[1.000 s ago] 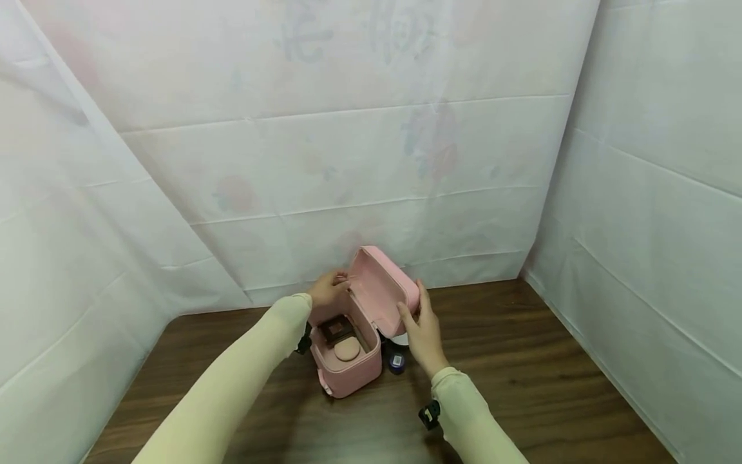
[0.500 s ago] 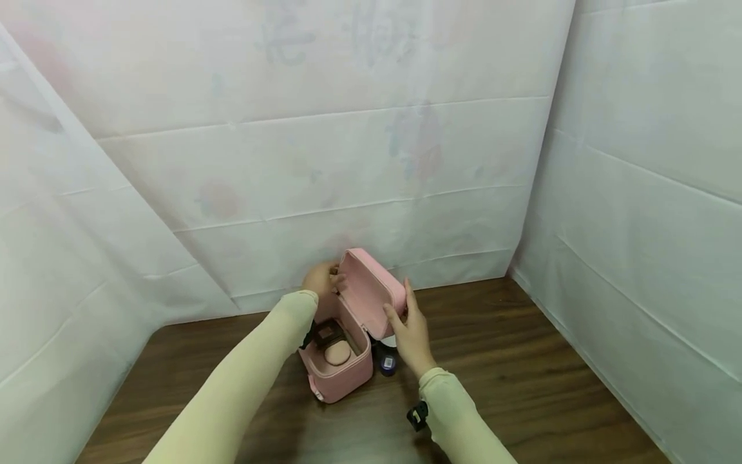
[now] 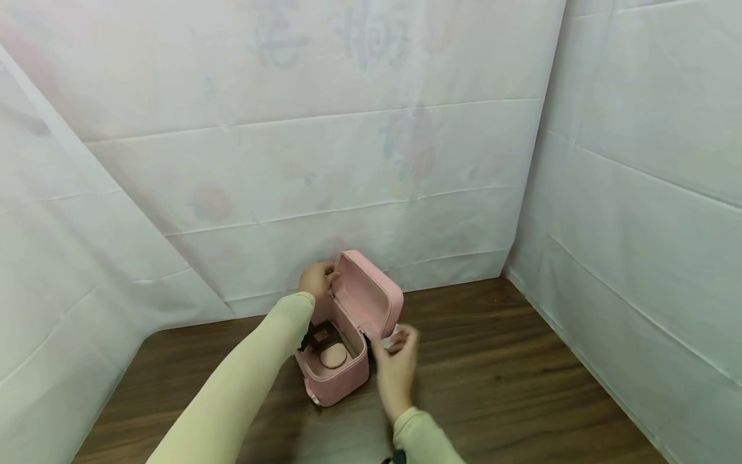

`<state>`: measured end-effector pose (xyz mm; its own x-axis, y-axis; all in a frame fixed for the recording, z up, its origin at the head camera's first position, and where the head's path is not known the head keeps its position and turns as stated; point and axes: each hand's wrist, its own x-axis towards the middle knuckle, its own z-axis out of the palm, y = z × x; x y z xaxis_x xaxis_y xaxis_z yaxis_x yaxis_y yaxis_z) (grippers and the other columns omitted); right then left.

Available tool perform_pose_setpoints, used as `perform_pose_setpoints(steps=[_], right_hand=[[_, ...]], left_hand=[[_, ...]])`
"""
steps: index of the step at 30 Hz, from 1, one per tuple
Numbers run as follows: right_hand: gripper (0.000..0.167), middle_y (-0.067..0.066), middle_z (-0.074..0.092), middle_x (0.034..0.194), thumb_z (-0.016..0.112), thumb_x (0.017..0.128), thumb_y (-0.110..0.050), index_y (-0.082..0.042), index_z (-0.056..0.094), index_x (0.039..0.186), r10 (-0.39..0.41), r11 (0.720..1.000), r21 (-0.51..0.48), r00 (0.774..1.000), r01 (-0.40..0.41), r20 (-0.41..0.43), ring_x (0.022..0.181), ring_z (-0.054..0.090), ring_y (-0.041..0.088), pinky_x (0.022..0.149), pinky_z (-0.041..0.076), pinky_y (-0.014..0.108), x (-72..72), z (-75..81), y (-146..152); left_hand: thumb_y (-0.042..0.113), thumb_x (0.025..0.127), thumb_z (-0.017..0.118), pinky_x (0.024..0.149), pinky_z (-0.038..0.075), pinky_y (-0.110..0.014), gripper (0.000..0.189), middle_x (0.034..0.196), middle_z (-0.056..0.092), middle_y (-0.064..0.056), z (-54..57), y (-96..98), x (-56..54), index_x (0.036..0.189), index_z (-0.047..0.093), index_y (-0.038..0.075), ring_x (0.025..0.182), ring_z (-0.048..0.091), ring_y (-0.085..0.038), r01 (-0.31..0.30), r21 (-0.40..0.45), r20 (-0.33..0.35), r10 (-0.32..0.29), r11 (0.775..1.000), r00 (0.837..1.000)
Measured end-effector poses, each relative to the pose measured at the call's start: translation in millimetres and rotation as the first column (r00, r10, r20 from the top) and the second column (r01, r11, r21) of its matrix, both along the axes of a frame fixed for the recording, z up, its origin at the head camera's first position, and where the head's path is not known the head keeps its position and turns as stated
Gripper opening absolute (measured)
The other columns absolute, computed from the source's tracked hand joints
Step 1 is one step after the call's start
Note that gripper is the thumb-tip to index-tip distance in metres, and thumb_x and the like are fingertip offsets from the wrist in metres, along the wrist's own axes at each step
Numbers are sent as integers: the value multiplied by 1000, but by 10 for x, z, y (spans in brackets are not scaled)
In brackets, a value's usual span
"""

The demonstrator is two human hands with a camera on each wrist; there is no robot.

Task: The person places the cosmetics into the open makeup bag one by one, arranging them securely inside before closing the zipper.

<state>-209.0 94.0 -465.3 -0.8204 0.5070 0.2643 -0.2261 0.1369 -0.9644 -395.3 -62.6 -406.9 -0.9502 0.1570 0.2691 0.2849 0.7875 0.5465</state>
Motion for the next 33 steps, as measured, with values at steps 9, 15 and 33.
perform_pose_setpoints(steps=[9, 15, 33], right_hand=[[43, 4, 46, 80, 81, 81, -17, -3, 44, 96, 169, 985, -43, 974, -165, 151, 72, 46, 12, 60, 42, 20, 212, -219, -506], [40, 4, 45, 79, 76, 85, -10, -2, 40, 101, 270, 956, -163, 948, -244, 165, 66, 48, 12, 49, 55, 32, 209, -225, -515], [35, 5, 52, 81, 69, 88, -7, 2, 44, 109, 359, 933, -77, 913, -351, 193, 60, 57, 16, 55, 59, 40, 76, -155, -372]], left_hand=[[24, 96, 62, 69, 51, -34, 17, 91, 71, -6, 43, -62, 44, 102, 72, 12, 76, 62, -19, -17, 20, -6, 17, 1000, 1000], [24, 97, 61, 66, 48, -34, 16, 86, 68, -7, 37, -124, 61, 100, 70, 11, 71, 58, -19, -8, 41, 0, 8, 999, 1000], [16, 99, 60, 69, 49, -36, 17, 86, 67, -12, 39, -712, 206, 98, 68, 2, 74, 60, -23, -86, 100, 27, 83, 991, 996]])
